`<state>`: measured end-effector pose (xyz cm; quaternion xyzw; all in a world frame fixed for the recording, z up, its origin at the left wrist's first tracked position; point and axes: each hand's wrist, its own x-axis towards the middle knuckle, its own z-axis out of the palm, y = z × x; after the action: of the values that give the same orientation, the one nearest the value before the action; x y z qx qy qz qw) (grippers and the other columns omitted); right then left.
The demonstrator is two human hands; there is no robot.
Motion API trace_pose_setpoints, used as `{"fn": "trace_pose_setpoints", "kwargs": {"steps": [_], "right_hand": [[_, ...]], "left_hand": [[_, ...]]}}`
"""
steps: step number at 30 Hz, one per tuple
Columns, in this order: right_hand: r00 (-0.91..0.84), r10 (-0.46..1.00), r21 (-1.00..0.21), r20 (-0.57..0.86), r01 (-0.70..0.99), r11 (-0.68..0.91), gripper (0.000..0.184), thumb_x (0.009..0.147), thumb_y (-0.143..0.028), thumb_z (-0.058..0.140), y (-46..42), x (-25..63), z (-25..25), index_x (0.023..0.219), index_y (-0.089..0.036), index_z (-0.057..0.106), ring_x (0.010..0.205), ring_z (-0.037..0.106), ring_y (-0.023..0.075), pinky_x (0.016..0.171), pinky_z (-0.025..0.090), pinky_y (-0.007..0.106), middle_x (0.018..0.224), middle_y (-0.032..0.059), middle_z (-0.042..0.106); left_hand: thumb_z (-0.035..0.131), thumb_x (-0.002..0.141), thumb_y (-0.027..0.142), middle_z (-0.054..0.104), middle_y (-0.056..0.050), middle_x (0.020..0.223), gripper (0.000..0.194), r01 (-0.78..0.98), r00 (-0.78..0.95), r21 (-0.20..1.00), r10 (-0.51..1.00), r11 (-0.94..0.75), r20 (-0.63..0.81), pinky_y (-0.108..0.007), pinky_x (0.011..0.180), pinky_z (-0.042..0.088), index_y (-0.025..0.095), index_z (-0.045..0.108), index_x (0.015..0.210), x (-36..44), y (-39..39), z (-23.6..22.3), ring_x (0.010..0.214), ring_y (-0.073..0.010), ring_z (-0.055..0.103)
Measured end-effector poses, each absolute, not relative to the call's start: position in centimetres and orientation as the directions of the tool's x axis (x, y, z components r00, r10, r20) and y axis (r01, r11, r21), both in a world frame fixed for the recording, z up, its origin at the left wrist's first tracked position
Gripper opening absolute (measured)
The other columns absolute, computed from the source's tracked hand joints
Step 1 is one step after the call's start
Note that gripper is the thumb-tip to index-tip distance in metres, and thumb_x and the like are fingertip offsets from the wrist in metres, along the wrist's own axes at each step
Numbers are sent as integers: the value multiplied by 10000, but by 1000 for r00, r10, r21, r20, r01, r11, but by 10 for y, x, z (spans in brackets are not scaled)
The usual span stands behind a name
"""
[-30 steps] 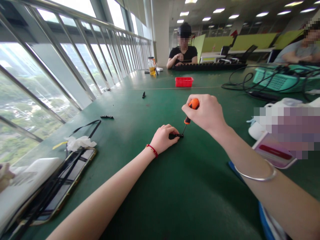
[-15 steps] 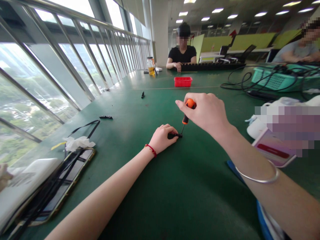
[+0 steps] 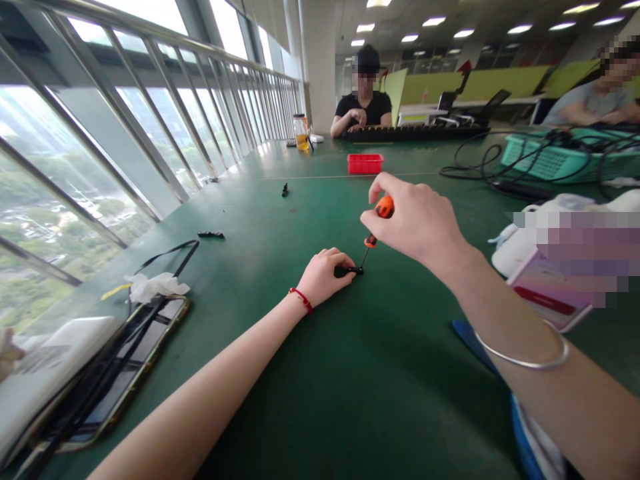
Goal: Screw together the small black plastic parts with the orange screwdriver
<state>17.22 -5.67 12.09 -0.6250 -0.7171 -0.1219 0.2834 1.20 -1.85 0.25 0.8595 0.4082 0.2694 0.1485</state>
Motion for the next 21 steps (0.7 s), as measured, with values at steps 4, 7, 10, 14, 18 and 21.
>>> {"fn": "trace_pose_setpoints", "kwargs": {"steps": [4,7,10,14,18,21], "right_hand": [[-56,832,-155,552,974,168,287,813,-469,469,-57,173,121,797,-230,628,557,520,185,520,256,284,629,41,601],[-63,836,-129,546,979,157,316,843,-454,436,-58,173,122,773,-232,649,580,537,192,531,262,290,635,55,615],[-94,832,-96,546,980,174,244,792,-363,515,-60,171,122,959,-246,648,610,558,200,538,272,289,712,50,653],[-69,850,-79,522,989,128,322,836,-435,451,-66,169,125,974,-217,643,636,579,210,550,299,289,727,64,654],[-74,872,-67,484,990,121,324,877,-401,386,-70,168,127,885,-208,646,615,570,190,557,309,280,663,53,623],[-90,873,-107,479,981,160,296,818,-381,485,-68,168,128,1038,-221,601,593,549,178,553,314,274,697,30,626]], "left_hand": [[603,758,242,635,-29,855,110,623,525,471,780,-625,340,-324,797,462,189,662,835,12,-19,3,820,-179,562],[602,759,244,634,-27,855,107,625,524,471,782,-623,339,-323,795,461,193,662,832,12,-19,3,823,-181,560],[605,756,242,633,-30,854,114,627,519,472,784,-619,339,-326,792,457,186,664,835,12,-18,2,822,-184,556],[602,757,239,632,-32,848,115,622,523,472,780,-625,343,-326,790,453,180,666,832,12,-18,1,817,-182,555],[605,756,233,634,-28,849,115,616,523,475,777,-628,350,-326,800,449,182,669,836,12,-17,1,817,-179,556],[604,755,235,636,-26,847,109,621,517,477,782,-622,347,-325,800,449,184,667,828,12,-18,1,813,-178,556]]}}
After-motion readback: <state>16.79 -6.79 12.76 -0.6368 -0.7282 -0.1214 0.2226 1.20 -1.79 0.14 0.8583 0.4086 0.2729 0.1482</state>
